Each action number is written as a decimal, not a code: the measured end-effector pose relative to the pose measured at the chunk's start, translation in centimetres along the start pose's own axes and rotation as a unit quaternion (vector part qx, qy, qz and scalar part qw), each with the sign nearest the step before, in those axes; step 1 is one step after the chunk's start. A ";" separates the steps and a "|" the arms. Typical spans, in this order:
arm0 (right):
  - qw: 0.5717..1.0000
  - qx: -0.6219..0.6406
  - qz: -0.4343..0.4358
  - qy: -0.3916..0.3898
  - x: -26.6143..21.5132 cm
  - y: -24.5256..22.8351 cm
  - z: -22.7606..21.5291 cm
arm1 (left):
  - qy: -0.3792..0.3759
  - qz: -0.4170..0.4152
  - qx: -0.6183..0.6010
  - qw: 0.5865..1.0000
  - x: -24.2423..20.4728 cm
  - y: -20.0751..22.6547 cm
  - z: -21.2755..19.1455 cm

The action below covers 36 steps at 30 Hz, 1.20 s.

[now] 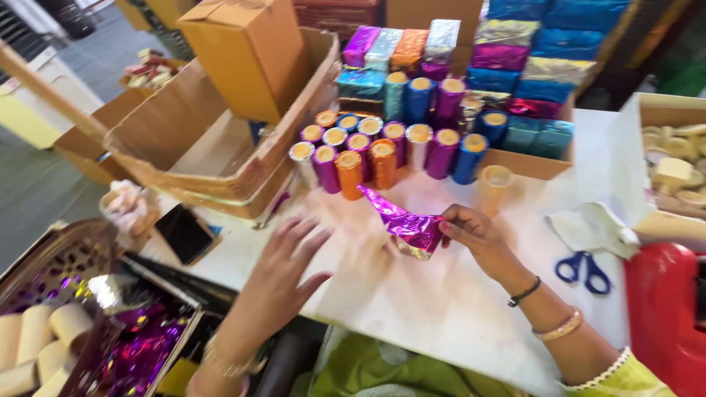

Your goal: Wrap cylindrical candles in colored foil and secure them for packaging.

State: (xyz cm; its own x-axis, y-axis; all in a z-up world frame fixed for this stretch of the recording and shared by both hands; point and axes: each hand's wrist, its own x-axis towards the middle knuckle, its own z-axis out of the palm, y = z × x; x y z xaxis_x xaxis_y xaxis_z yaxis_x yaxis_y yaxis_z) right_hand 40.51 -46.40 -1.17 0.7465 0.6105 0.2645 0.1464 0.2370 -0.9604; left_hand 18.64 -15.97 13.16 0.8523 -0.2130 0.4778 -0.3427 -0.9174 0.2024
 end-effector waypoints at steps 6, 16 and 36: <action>0.993 0.116 0.027 -0.004 -1.3 -2.2 -1.2 | -0.014 0.158 -0.128 0.979 12.7 0.2 8.6; 0.992 0.012 0.112 0.058 -2.5 -1.9 -6.4 | -0.117 0.080 -0.350 0.926 17.4 0.6 15.4; 0.911 -0.368 0.182 -0.040 -3.9 -6.6 -6.1 | -0.097 0.155 -0.175 0.968 12.0 5.4 18.9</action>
State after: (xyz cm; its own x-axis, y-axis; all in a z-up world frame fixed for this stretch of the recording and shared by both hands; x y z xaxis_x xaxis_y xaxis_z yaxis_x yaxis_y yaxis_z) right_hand 40.65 -54.95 3.56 0.7870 0.6079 -0.1050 0.3168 -0.5443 -0.7768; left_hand 34.50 -29.86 3.89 0.7340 -0.5492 0.3996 -0.6771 -0.6369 0.3686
